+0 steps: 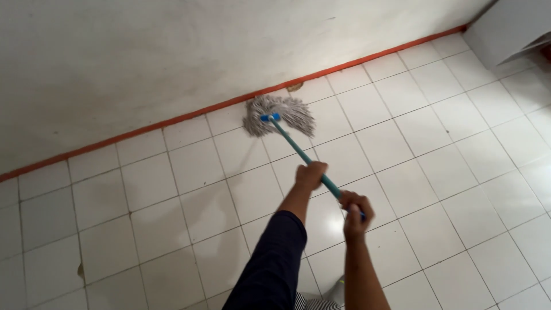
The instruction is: The person mops a tiled floor using a string mop with a blue handle. They move the mop back and forth across the white tiles, covering the area near the walls and the center of the room.
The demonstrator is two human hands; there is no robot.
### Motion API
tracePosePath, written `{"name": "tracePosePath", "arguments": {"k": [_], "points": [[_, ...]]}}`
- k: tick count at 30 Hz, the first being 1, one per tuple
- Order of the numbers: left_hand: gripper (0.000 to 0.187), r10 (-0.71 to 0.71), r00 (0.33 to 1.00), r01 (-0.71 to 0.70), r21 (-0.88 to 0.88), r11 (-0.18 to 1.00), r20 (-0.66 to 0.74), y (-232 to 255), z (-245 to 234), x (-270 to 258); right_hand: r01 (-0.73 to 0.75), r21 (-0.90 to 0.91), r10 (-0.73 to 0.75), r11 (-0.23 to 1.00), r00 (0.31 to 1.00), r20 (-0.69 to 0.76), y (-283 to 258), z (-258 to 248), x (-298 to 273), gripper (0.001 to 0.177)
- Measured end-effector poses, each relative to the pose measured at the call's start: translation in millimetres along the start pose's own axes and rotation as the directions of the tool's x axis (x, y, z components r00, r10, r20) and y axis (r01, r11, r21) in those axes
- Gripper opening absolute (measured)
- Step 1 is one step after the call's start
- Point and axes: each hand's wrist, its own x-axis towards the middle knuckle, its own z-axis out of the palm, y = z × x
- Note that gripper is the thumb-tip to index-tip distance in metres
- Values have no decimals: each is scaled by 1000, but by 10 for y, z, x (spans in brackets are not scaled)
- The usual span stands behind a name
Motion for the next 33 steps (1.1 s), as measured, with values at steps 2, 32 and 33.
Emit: {"name": "tracePosePath", "arguments": {"k": [2,32,33], "points": [[23,-63,998,63,-13,998,-20,-495,-20,-126,-35,15,34,999,997,66,79,391,-116,31],[22,-88,968,71,-80,994,-235,629,376,-1351,-234,4,223,972,931,289,-1010,-734,-150,32],[22,-12,967,-13,-100,995,-255,849,464,-1291,-209,-22,208,978,947,245,-1140,-924,-109,33]]}}
